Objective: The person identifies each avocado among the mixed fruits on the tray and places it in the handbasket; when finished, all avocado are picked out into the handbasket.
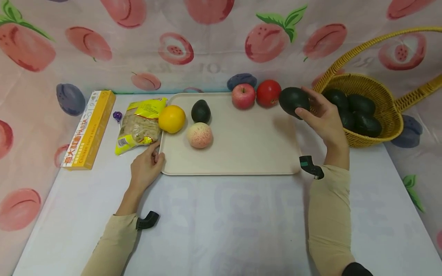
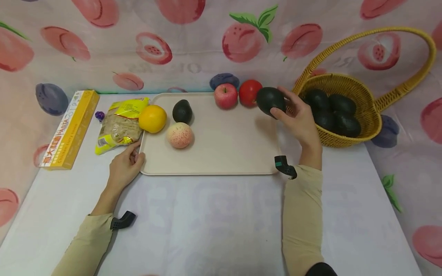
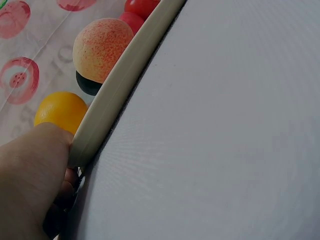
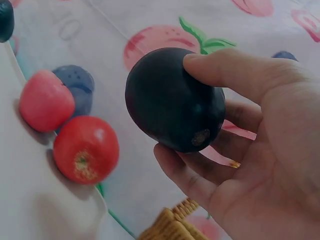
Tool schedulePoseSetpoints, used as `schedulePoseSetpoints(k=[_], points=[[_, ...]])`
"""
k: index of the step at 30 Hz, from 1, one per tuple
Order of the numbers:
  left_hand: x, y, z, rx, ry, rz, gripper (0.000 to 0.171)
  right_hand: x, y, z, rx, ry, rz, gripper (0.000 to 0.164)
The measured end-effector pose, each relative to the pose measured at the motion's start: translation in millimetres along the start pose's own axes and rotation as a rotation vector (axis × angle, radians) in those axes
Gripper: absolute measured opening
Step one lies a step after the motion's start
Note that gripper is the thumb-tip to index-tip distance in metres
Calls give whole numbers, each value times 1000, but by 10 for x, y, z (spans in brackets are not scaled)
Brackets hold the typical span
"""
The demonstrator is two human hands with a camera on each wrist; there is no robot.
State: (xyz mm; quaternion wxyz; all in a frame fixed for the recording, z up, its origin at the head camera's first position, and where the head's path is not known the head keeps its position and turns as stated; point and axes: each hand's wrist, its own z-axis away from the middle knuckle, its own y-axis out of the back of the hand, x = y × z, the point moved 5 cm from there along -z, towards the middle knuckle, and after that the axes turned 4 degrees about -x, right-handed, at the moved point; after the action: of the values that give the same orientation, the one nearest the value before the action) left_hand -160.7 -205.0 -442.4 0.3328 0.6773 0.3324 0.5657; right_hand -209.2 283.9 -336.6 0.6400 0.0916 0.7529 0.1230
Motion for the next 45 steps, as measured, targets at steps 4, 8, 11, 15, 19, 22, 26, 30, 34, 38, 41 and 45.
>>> schedulePoseSetpoints(k=[4, 8, 11, 15, 19, 22, 26, 30, 34, 38, 41, 45], points=[[-1, 0, 8, -1, 7, 5, 37, 29, 114, 16, 44, -30, 43, 60], [2, -1, 8, 5, 5, 2, 36, 46, 216, 48, 80, -40, 46, 59], [8, -2, 5, 5, 1, 1, 35, 62, 275, 88, 100, -54, -7, 60], [3, -1, -1, 6, 1, -8, 35, 91, 344, 128, 124, -84, -11, 60], [-3, 1, -3, 0, 9, -16, 36, 132, 428, 160, 151, -129, -14, 61], [-1, -1, -3, -7, 12, -15, 36, 174, 502, 200, 184, -174, -43, 61], [6, -2, -4, -4, 12, -16, 35, 223, 589, 253, 227, -242, 5, 61], [21, 2, -2, 3, 9, -15, 34, 268, 666, 288, 256, -317, 75, 61], [33, 8, 3, 10, 6, -11, 34, 304, 733, 324, 276, -339, 58, 63], [41, 9, 5, 11, 1, -10, 34, 331, 801, 374, 315, -326, 12, 63], [42, 9, 6, 10, -2, -10, 34, 348, 854, 398, 355, -339, 22, 62], [37, 11, 7, 16, -4, -9, 33, 371, 919, 410, 397, -360, 7, 61]])
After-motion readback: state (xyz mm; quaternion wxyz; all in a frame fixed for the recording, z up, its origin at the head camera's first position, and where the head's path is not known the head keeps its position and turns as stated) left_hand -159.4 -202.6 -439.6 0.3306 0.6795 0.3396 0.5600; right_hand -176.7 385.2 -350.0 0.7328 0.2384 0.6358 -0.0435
